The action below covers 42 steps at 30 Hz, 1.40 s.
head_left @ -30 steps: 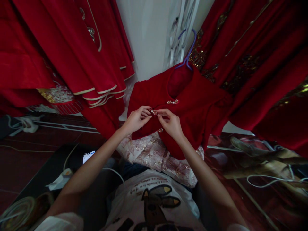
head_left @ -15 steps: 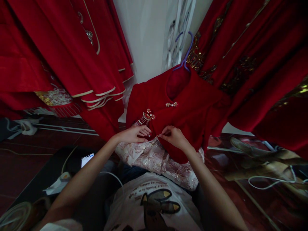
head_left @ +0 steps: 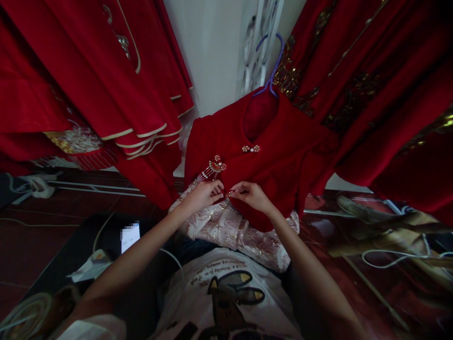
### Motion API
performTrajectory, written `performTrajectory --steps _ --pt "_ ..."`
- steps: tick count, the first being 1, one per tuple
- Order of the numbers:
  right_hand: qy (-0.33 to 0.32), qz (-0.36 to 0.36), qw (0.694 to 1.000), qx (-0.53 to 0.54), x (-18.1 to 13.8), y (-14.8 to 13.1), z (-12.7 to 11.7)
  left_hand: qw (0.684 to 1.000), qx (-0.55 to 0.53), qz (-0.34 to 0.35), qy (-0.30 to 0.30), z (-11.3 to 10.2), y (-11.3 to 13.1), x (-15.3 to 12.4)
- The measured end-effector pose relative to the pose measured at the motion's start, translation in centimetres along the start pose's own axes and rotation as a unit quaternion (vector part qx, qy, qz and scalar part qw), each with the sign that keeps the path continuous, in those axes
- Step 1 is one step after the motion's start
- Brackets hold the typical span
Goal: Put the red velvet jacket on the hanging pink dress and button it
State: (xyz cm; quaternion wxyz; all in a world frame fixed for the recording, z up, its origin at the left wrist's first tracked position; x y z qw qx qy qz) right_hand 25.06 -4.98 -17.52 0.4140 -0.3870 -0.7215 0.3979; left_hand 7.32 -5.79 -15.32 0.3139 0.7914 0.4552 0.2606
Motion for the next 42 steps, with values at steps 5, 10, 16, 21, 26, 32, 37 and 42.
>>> performTrajectory --steps 5,10,16,21,26,32,37,42 --pt "-0.058 0.004 0.996 0.073 -0.1 -0.6 0.8 0.999 0.014 -0.028 0.012 -0.4 0.3 0.1" --pt "0.013 -0.011 1.0 0.022 -0.1 -1.0 1.2 0.998 -0.027 -0.054 0.014 -0.6 0.1 0.2" --pt "0.077 -0.038 0.996 0.005 -0.1 -1.4 1.3 0.984 -0.161 -0.07 -0.005 -0.4 -1.3 0.7" --pt "0.101 -0.044 0.994 0.001 -0.2 -1.4 1.2 0.969 -0.223 -0.105 -0.001 0.3 -1.9 0.8" --pt "0.123 -0.052 0.99 -0.034 -0.5 -2.0 1.5 0.98 -0.158 -0.097 0.071 0.5 -0.7 0.2" --pt "0.162 -0.053 0.984 -0.051 -0.8 -2.5 1.3 0.973 -0.175 -0.121 0.09 0.6 -1.3 0.0" --pt "0.148 -0.054 0.987 -0.043 -0.7 -2.0 1.3 0.964 -0.216 -0.13 0.08 0.8 -1.9 0.3" --pt "0.14 -0.055 0.988 -0.035 -0.6 -1.7 1.4 0.95 -0.261 -0.152 0.073 1.1 -2.5 0.6"
Point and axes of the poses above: each hand's wrist, its own x-axis towards the middle knuckle, its own z-axis out of the palm, y = z × x, the point moved 6 cm from there along x, towards the middle knuckle, and after that the axes turned 9 degrees about -z, right-handed, at the moved point
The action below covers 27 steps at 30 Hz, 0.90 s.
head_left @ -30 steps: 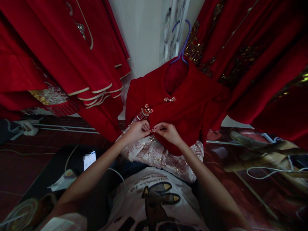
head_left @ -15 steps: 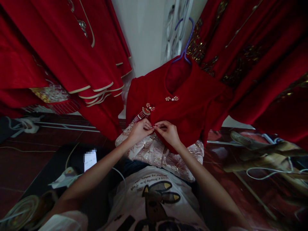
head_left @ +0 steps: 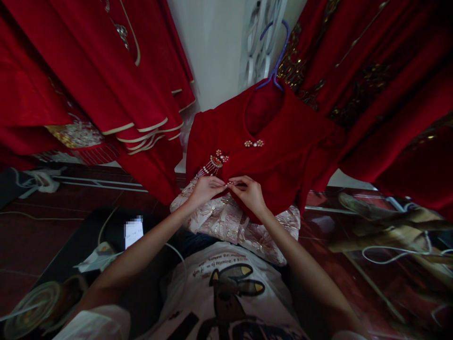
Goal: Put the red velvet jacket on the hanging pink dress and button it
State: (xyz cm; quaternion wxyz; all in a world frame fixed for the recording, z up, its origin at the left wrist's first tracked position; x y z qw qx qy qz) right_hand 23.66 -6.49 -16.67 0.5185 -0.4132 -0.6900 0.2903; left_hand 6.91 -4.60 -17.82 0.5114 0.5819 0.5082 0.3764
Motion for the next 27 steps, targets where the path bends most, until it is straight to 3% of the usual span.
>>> performTrajectory --steps 13,17,23,25,27 --pt "-0.014 -0.025 0.999 -0.027 -0.1 -0.7 0.2 0.991 0.116 0.069 -0.009 0.6 1.0 -0.7" --pt "-0.015 -0.029 0.998 -0.058 0.6 -2.0 -1.1 0.982 0.182 0.056 0.004 -0.6 2.1 -0.6" --pt "0.097 -0.077 0.988 -0.096 1.5 -6.0 -5.7 0.953 0.252 0.121 0.113 -5.0 6.6 -1.3" --pt "0.136 -0.073 0.985 -0.079 1.5 -6.7 -6.9 0.951 0.252 0.133 0.118 -5.6 7.3 -1.6" --pt "0.159 -0.064 0.984 -0.049 1.4 -6.9 -7.4 0.951 0.268 0.13 0.08 -4.9 7.1 -1.7"
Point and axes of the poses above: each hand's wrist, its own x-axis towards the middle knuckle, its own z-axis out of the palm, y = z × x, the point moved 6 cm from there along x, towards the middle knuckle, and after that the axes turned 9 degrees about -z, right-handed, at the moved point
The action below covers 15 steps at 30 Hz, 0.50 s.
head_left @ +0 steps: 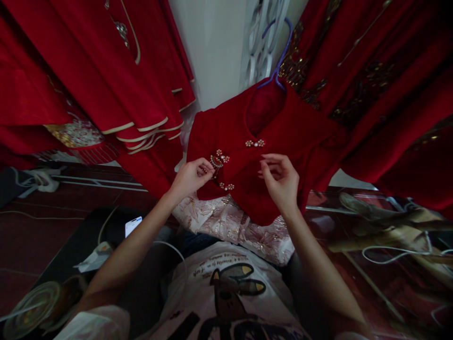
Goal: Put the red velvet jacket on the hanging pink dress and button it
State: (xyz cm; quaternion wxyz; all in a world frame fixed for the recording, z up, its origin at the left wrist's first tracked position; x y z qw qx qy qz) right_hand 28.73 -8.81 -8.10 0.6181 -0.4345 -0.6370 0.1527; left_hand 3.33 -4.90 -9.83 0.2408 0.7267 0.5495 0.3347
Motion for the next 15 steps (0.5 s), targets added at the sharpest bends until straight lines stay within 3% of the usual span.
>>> performTrajectory --steps 2,4,7,15 --pt "-0.013 0.015 1.0 0.007 -0.2 0.3 0.3 0.997 0.023 0.018 -0.072 1.8 0.2 -0.5" --pt "-0.091 0.023 0.995 -0.017 -0.5 0.9 1.6 0.991 0.064 0.041 -0.108 3.5 0.5 -1.1" --pt "-0.214 0.018 0.975 -0.054 -1.4 2.1 3.7 0.987 0.128 0.059 -0.078 5.0 0.7 -1.6" --pt "-0.289 0.037 0.953 -0.081 -3.0 4.4 5.3 0.985 0.155 0.047 -0.053 5.9 1.2 -2.0"
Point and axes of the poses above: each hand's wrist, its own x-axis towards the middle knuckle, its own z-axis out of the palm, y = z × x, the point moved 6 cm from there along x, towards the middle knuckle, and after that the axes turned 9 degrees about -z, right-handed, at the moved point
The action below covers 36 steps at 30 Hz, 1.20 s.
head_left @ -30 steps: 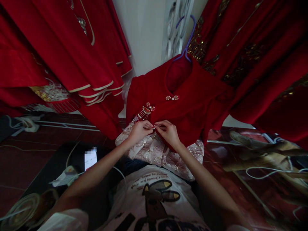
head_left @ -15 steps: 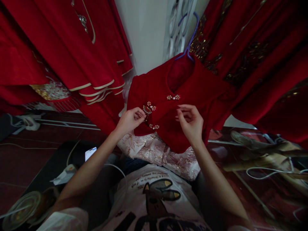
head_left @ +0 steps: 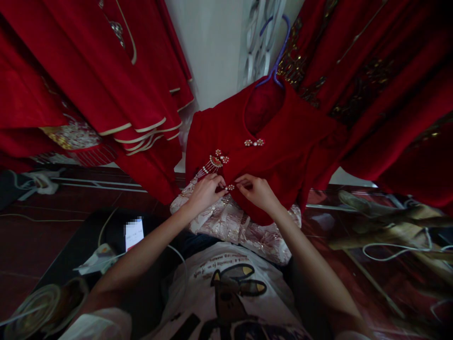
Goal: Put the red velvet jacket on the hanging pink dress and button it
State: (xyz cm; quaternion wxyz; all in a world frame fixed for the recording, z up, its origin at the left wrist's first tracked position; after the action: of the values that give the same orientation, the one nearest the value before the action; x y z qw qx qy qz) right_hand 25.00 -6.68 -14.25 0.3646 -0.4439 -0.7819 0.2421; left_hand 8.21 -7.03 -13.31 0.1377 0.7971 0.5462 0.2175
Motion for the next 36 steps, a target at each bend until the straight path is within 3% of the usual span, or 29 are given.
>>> performTrajectory --steps 9,17,20,23,26,28,32,36 --pt "0.035 0.033 0.993 0.109 0.3 0.9 1.8 0.975 -0.204 -0.091 0.01 0.9 -1.8 0.5" --pt "0.052 0.048 0.99 0.124 0.1 1.1 2.4 0.977 -0.198 -0.078 0.024 0.9 -1.5 0.1" --pt "0.046 0.047 0.99 0.123 0.1 1.1 2.4 0.977 -0.205 -0.057 -0.005 0.8 -0.7 0.0" --pt "0.022 0.048 0.991 0.124 0.1 1.3 2.1 0.977 -0.213 -0.019 0.009 -0.5 0.1 0.3" --pt "-0.039 0.031 0.986 0.159 -0.1 1.3 1.9 0.982 -0.131 0.023 0.135 -3.9 0.4 1.2" --pt "-0.085 0.014 0.979 0.185 -0.3 1.1 1.7 0.983 -0.027 0.056 0.172 -5.7 0.6 2.2" --pt "-0.119 -0.005 0.973 0.197 -0.5 0.6 0.7 0.975 0.119 0.153 0.109 -6.9 1.1 4.7" --pt "-0.127 -0.012 0.974 0.186 -0.6 -0.2 0.0 0.964 0.13 0.221 0.075 -7.6 1.7 6.1"
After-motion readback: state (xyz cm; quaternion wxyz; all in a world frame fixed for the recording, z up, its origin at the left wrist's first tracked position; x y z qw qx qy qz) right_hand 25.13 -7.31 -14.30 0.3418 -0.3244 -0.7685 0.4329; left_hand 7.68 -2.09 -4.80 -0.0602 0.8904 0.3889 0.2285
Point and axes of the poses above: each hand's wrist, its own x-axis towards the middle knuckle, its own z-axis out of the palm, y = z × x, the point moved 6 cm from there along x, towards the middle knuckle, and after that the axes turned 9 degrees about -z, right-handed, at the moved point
